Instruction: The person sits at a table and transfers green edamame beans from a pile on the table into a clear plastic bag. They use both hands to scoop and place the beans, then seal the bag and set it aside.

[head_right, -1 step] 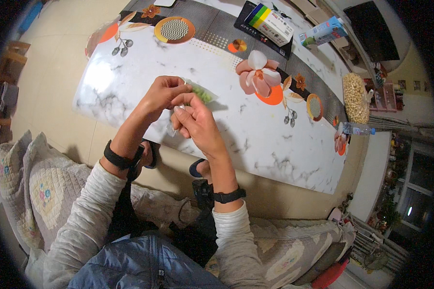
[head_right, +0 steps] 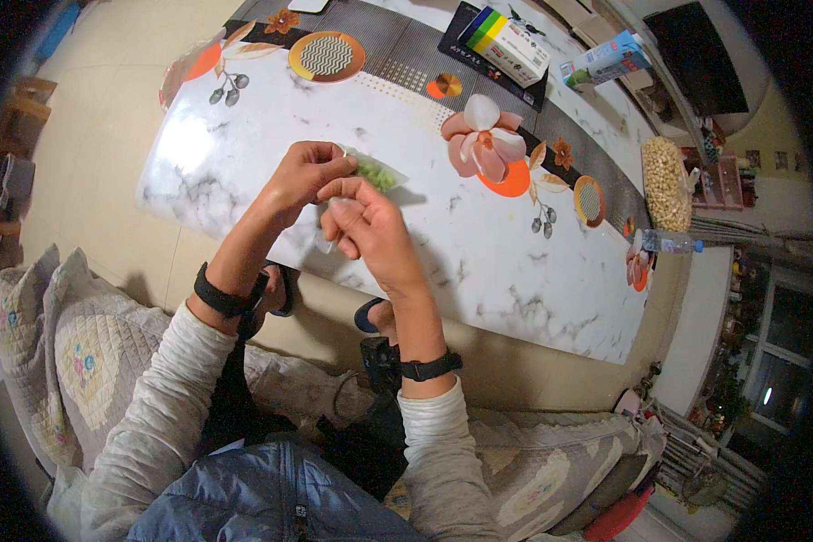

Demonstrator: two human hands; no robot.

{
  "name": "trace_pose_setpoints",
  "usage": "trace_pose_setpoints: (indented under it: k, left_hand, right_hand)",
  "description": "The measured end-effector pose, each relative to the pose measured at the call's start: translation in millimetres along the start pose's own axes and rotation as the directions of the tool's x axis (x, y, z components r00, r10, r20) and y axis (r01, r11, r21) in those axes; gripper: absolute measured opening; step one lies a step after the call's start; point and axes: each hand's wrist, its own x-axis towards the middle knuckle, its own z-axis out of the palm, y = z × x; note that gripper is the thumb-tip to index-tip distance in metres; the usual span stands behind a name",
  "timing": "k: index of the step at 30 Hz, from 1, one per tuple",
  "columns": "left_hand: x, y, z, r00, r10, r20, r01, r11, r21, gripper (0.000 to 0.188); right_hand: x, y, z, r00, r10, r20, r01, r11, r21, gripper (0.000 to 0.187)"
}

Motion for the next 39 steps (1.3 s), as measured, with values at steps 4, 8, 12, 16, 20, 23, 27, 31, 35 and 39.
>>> trace_pose_setpoints:
  k: [4,8,12,16,20,23,27,31,35,39]
  left_hand:
    - [1,-2,0,1.0,-0.015,0.018,0.015,1.0,0.018,0.028]
    - [1,-4,4,1.0,-0.004,-0.01,0.003,0.999,-0.044,0.028]
    - [3,-7,6,0.999,0.034,-0.01,-0.034,0.999,-0.028,0.026]
    - [1,-8,7,0.999,0.031,0.044,-0.031,0.999,-0.008,0.027]
    - [-1,-8,8,0.997,0.083,0.003,-0.083,0.993,0.088,0.028]
    - [0,-9,6,0.994,0.103,0.032,-0.106,0.987,0.121,0.028]
    - [4,-10,5,0.994,0.108,0.007,-0.108,0.992,0.065,0.027]
    - [2,-9,4,0.993,0.117,0.003,-0.117,0.991,0.069,0.027]
    - [1,-7,5,0.994,0.113,0.011,-0.113,0.983,0.142,0.027]
    - [1,-8,4,0.994,0.106,0.019,-0.108,0.986,0.126,0.025]
  right_hand:
    - [3,-5,-13,0.982,-0.18,-0.059,0.189,0.934,0.302,0.034]
    - [6,5,-19,0.903,-0.337,-0.266,0.214,0.89,-0.402,0.037]
    - [2,12,-21,0.9,-0.382,-0.212,0.082,0.624,-0.777,0.029]
    - [-2,3,-21,0.985,-0.042,-0.17,0.015,0.987,-0.158,0.025]
    - [3,1,-16,0.982,-0.108,-0.152,0.143,0.96,0.242,0.028]
    - [7,7,-17,0.91,-0.319,-0.265,0.312,0.948,-0.069,0.034]
    - [5,10,-22,0.904,-0.307,-0.299,-0.111,0.506,-0.855,0.035]
    - [-5,0,-23,0.978,-0.046,-0.206,-0.028,0.938,-0.344,0.028]
    - [4,1,-14,0.96,-0.17,-0.221,0.18,0.983,0.024,0.031]
    - [7,7,-15,0.868,-0.387,-0.311,0.106,0.756,-0.645,0.032]
